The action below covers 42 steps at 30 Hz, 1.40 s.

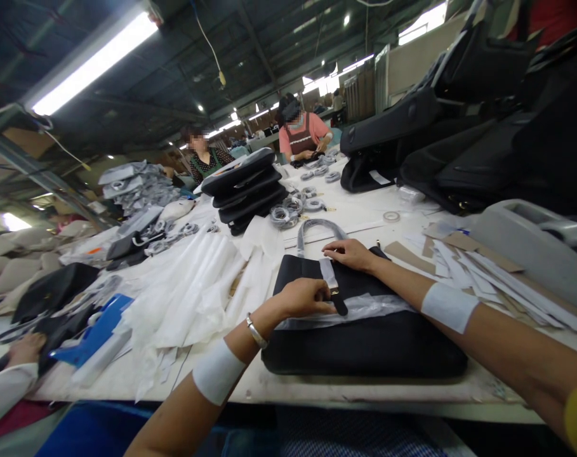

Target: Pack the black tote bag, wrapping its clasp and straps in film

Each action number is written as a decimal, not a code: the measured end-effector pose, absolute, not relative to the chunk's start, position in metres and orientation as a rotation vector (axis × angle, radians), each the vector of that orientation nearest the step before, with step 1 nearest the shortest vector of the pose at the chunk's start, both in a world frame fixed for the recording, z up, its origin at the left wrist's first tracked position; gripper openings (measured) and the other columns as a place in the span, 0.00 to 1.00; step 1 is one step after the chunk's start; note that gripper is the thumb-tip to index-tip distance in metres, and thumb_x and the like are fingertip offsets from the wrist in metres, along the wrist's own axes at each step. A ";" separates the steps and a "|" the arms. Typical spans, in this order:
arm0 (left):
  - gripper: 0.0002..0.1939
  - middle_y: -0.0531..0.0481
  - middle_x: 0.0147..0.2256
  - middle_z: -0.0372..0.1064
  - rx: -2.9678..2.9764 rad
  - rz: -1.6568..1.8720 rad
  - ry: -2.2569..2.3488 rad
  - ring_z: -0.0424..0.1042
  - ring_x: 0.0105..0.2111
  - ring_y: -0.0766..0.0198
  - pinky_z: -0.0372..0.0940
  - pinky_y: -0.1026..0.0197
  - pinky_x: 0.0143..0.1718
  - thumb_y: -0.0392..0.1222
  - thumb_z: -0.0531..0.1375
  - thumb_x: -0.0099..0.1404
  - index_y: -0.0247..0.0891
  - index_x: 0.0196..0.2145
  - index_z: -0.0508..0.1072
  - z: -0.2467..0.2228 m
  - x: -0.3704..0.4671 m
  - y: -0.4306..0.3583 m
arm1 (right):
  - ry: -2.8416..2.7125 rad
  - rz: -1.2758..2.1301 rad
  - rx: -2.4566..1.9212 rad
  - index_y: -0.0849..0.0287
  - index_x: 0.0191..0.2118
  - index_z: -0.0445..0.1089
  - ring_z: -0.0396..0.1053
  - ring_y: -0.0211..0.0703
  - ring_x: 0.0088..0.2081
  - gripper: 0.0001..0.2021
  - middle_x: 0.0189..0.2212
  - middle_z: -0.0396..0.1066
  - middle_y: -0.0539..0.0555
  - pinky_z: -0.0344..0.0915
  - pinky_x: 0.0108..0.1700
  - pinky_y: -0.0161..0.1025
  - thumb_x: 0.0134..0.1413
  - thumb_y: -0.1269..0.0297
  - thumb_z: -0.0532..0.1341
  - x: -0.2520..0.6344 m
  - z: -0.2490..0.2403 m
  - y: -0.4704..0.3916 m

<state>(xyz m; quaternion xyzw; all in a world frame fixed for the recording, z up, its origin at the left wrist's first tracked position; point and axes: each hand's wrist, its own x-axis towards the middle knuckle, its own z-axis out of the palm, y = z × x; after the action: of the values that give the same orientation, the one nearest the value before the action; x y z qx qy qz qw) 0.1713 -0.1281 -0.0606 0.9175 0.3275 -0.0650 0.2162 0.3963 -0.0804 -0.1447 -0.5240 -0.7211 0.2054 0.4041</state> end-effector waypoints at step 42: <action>0.15 0.49 0.53 0.71 3.024 0.418 0.546 0.69 0.51 0.60 0.64 0.57 0.54 0.37 0.49 0.74 0.41 0.52 0.70 -0.107 0.155 -0.153 | -1.777 0.569 -1.349 0.56 0.45 0.77 0.76 0.47 0.40 0.14 0.43 0.78 0.53 0.71 0.47 0.42 0.60 0.59 0.58 0.394 -0.089 -0.103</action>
<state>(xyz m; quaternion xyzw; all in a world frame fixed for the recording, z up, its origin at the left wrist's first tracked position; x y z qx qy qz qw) 0.1545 -0.1530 -0.1072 0.9749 0.1762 0.1348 0.0203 0.3938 -0.1032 -0.0885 -0.5349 -0.7049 0.2258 0.4074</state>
